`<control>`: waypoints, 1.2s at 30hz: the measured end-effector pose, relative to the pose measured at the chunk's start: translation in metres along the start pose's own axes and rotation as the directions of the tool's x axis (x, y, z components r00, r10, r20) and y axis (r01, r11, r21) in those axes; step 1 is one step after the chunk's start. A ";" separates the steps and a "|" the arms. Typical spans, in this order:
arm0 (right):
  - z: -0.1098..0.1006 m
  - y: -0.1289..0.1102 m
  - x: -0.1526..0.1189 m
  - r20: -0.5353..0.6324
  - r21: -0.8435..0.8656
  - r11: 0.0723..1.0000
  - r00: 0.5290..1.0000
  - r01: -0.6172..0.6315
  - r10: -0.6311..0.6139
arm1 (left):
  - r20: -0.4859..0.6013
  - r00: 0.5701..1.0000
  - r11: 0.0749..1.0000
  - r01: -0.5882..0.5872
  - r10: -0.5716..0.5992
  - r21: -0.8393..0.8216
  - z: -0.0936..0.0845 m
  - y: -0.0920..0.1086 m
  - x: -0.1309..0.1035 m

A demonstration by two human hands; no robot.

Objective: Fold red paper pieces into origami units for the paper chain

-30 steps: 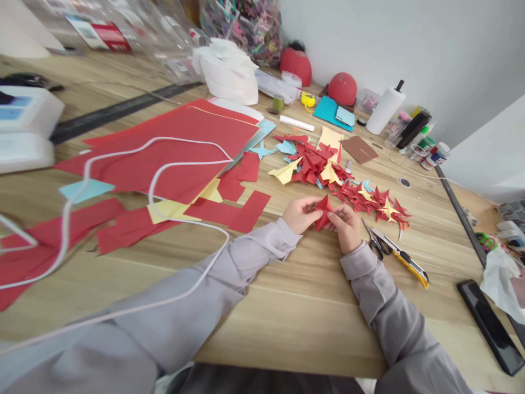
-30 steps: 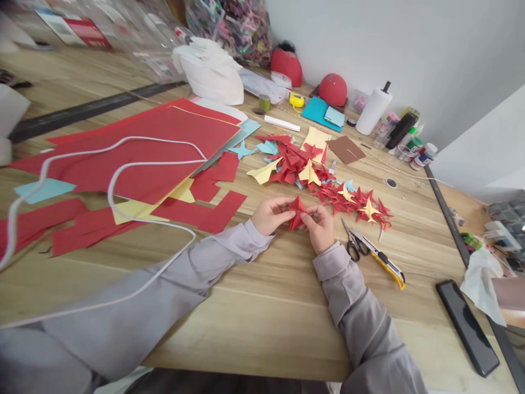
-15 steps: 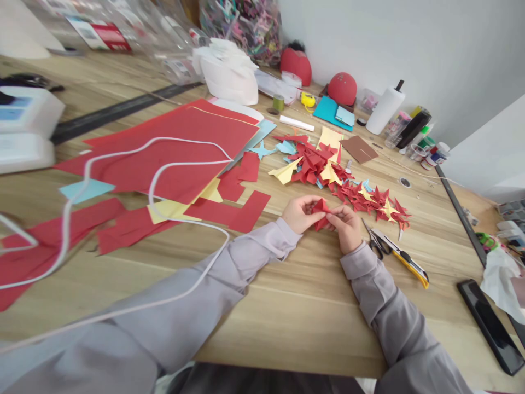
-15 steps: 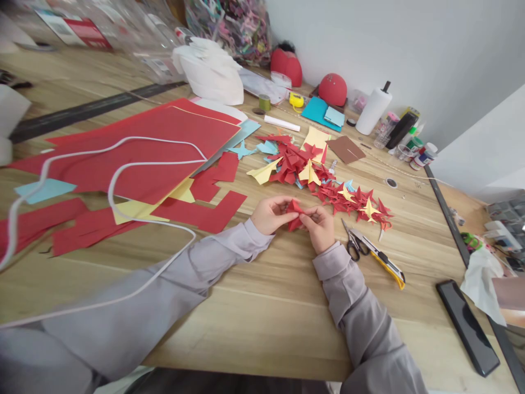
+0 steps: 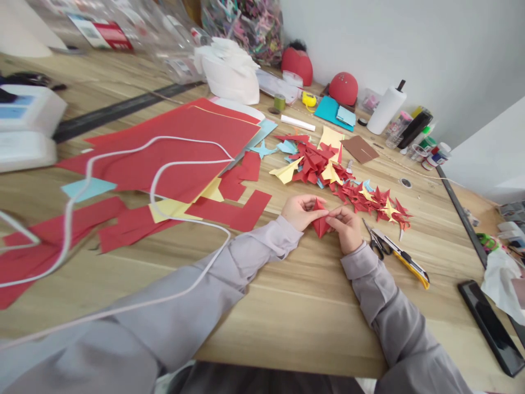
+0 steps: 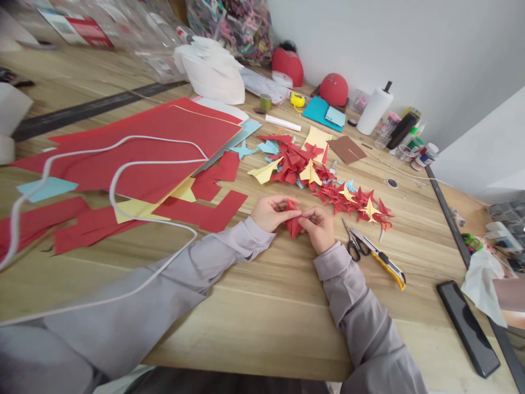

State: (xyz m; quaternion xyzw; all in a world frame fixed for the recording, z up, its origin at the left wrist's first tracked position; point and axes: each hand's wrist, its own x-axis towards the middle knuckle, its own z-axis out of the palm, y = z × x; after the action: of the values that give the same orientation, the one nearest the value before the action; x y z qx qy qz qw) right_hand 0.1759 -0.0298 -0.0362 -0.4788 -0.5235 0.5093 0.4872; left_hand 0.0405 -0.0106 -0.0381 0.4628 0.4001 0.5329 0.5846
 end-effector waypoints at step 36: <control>-0.002 0.003 0.003 -0.040 0.080 0.997 0.999 -0.003 0.006 | -0.064 0.992 0.974 0.090 -0.106 -0.209 -0.002 0.004 0.003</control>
State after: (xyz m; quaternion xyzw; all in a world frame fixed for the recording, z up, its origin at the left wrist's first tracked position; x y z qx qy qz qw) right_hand 0.1777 -0.0265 -0.0388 -0.4702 -0.4919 0.5213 0.5150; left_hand 0.0377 -0.0069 -0.0351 0.3591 0.3868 0.5589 0.6396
